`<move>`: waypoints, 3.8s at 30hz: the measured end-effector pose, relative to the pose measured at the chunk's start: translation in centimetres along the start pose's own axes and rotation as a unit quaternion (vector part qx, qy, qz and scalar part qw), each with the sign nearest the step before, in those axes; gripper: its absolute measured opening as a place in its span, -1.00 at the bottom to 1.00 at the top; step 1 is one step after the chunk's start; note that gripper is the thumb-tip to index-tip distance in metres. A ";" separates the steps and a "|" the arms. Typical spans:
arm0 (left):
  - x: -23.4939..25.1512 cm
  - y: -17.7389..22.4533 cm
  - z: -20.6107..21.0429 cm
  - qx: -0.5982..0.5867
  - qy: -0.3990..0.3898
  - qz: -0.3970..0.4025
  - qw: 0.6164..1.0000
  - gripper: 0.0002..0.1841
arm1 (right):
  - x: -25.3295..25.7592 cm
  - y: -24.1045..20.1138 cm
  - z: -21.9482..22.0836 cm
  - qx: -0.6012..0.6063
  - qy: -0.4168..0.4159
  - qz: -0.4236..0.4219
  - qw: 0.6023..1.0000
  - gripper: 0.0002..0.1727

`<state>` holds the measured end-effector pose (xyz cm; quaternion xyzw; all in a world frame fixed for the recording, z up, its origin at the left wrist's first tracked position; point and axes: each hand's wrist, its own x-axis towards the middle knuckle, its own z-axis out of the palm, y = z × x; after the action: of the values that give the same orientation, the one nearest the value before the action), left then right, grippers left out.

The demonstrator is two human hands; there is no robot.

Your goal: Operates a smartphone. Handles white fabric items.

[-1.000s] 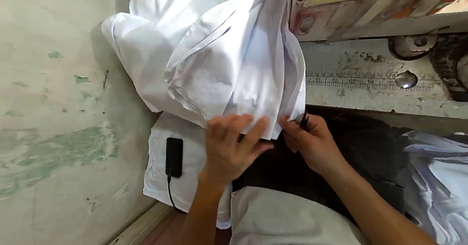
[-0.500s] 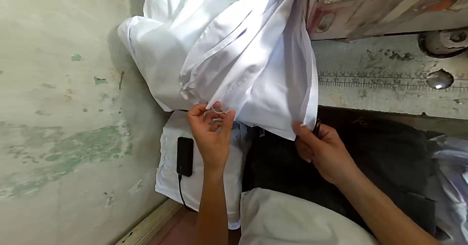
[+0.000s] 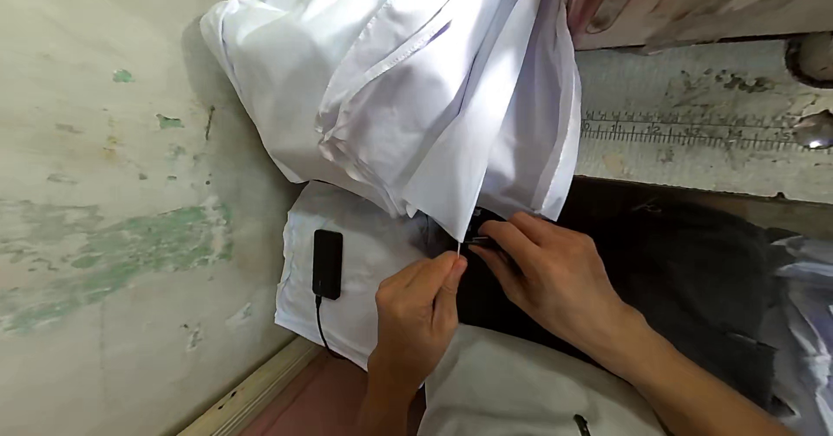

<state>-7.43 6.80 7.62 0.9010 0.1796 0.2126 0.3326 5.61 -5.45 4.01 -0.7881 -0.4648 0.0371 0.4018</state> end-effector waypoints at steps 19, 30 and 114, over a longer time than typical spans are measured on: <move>-1.4 -1.9 1.4 -0.078 -0.047 -0.105 0.990 -0.69 | -2.2 1.7 0.7 0.008 -0.017 -0.019 1.000 -0.62; 2.2 -3.0 9.0 -0.520 -0.017 -0.352 0.778 -0.69 | -6.6 5.0 -0.9 0.020 -0.052 0.068 0.996 -0.59; -27.6 -4.8 -0.3 0.105 -0.386 -0.442 0.803 -0.55 | -5.9 5.5 3.4 -0.005 -0.058 -0.029 0.998 -0.60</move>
<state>-31.78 -2.48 -2.65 0.7611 0.4360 -0.3433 0.3360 4.67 -9.28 -3.77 -0.7730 -0.5098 0.0691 0.3713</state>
